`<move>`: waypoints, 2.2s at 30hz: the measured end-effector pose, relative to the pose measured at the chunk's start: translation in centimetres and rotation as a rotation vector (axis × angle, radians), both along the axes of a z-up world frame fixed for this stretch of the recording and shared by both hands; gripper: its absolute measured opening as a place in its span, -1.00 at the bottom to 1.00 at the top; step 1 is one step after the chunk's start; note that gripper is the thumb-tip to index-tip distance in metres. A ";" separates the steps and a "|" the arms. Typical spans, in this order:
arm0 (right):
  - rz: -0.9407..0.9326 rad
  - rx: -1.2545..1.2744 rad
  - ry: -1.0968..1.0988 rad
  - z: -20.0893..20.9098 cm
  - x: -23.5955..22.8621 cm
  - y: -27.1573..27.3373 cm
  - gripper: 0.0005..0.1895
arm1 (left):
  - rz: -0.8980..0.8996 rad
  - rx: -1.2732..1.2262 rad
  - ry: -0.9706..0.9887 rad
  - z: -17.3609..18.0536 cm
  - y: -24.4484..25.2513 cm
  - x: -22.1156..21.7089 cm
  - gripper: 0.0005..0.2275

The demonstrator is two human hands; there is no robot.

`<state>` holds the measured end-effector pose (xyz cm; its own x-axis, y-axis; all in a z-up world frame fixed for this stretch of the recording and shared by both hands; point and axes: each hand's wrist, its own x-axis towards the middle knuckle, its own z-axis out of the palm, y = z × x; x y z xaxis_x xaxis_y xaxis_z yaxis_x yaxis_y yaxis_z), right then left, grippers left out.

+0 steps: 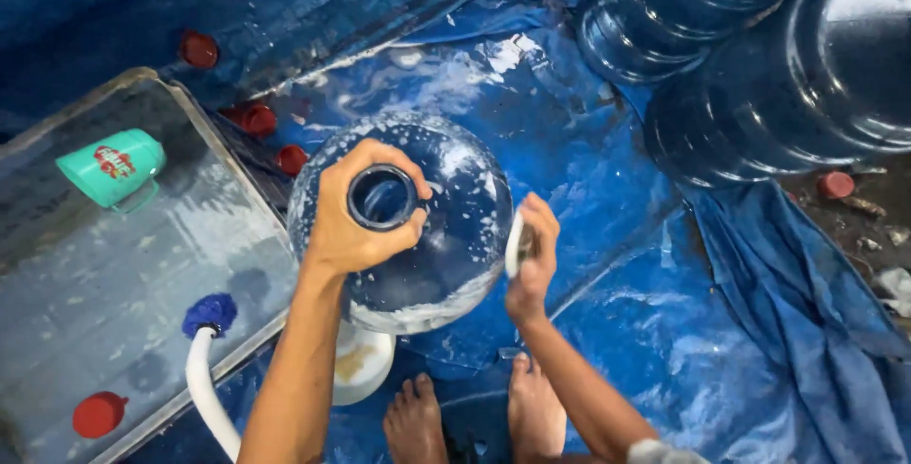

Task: The person scrubs the exterior of a large blue water jug with a soapy sponge, then rinses it using a hose. The person also uses a green cup to pour water over the jug during the cleaning process.

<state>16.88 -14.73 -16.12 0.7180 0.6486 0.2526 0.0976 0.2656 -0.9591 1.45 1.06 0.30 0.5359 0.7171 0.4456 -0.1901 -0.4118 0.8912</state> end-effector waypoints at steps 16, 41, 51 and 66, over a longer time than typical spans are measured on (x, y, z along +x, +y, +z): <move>0.053 0.160 -0.774 3.0 1.9 1.2 -0.43 | 0.056 0.021 -0.007 -1.3 -1.3 -0.7 -0.75; 0.088 0.132 -0.631 0.1 3.8 2.9 -0.29 | 0.141 0.047 -0.006 -1.7 -1.3 -0.3 -0.75; 0.065 0.109 -0.323 -2.0 0.9 -0.1 -0.45 | 0.136 0.072 0.028 -1.6 -1.2 -1.3 -0.74; 0.040 -0.071 -0.129 -0.3 1.7 1.2 -0.23 | 0.377 0.015 0.086 -0.5 -4.5 1.1 -0.53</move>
